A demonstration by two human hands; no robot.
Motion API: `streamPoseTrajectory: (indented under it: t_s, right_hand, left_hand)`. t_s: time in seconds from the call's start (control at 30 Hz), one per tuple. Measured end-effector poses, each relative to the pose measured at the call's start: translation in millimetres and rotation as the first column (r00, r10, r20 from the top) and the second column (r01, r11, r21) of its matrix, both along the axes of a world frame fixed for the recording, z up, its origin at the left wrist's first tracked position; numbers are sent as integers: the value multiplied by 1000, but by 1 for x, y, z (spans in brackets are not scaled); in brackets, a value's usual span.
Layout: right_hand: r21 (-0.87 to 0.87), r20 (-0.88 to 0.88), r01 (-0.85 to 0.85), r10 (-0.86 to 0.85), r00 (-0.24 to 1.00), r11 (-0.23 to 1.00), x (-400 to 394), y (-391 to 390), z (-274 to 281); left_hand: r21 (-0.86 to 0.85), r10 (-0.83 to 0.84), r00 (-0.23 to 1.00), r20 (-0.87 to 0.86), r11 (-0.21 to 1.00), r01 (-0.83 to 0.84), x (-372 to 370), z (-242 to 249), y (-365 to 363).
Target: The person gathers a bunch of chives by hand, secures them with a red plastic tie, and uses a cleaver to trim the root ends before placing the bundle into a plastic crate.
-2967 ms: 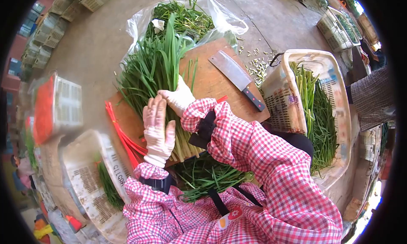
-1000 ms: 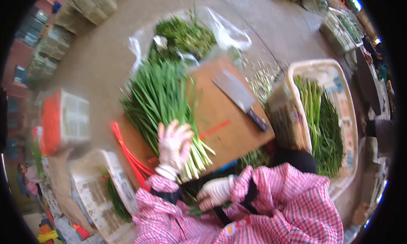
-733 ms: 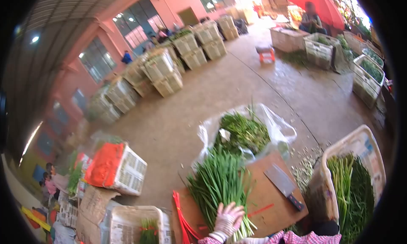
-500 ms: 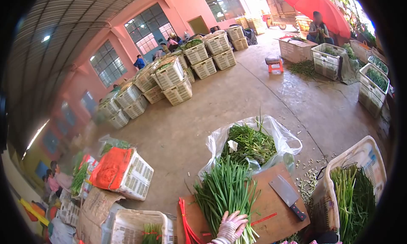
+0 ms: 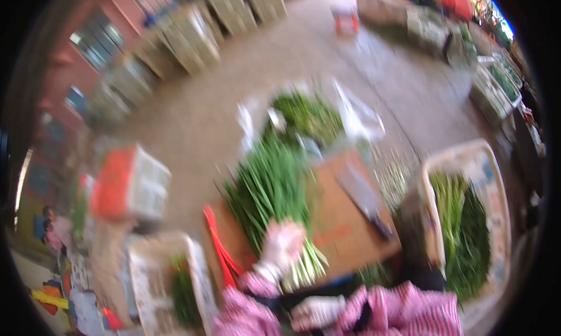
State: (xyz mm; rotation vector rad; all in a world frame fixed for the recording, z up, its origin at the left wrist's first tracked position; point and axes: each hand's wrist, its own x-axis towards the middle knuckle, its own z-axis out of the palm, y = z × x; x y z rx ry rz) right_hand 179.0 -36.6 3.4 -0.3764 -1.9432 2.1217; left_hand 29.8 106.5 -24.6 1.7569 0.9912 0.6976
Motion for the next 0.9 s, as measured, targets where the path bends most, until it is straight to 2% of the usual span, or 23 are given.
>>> streamPoseTrajectory:
  t_s: [0.03, 0.07, 0.1, 0.13, 0.23, 0.37, 0.43, 0.47, 0.5, 0.53, 0.57, 0.63, 0.7, 0.77, 0.9]
  right_hand:
    - [-183, 142, -41, 68, 988, 982, 3, 5, 27]
    - [-284, 157, -4, 51, 986, 959, 3, -3, 36]
    - [-329, 184, 30, 32, 982, 944, 9, -1, 36]
    - [-334, 180, 31, 31, 983, 942, 14, -4, 34]
    - [-329, 116, 46, -8, 993, 943, 21, 0, 32]
    - [-321, 90, 253, -236, 968, 913, 33, 15, 56]
    - [-295, 174, 477, -445, 879, 828, 38, 22, 71]
    - [-176, 195, 579, -548, 813, 796, 38, 28, 77]
    - [45, 143, 660, -659, 739, 750, 39, 27, 63]
    - [329, 104, 634, -694, 712, 700, 41, 31, 59]
    - [582, 53, 564, -719, 693, 586, 43, 35, 57]
    - [790, -116, 493, -699, 705, 366, 33, 46, 61]
    - [848, -97, 424, -693, 715, 318, 25, 44, 55]
    - [949, -59, 257, -693, 719, 185, 17, 45, 46]
    - [970, -60, 210, -720, 691, 120, 10, 49, 34]
  left_hand:
    - [561, 124, 929, -348, 821, 101, 0, 26, 1]
    - [511, 102, 884, -457, 843, 166, -2, 31, 0]
    - [437, 76, 919, -386, 893, 110, -1, 26, 1]
    - [419, 71, 917, -394, 901, 110, 1, 24, 1]
    - [442, 79, 918, -389, 890, 111, 0, 23, 0]
    - [424, 82, 919, -385, 900, 97, 1, 23, -2]
    - [429, 83, 913, -399, 897, 106, 0, 24, -3]
    - [425, 88, 915, -394, 900, 96, 0, 26, -3]
    - [422, 95, 917, -387, 903, 85, 1, 27, -3]
    - [410, 92, 914, -396, 908, 87, 1, 28, -2]
    - [412, 95, 914, -395, 907, 84, 2, 29, -2]
    - [407, 94, 898, -430, 908, 100, 5, 31, -1]
    - [409, 97, 891, -444, 907, 105, 7, 31, 1]
    - [429, 102, 863, -494, 892, 140, 11, 26, 3]
    - [413, 95, 849, -519, 898, 152, 12, 24, 5]
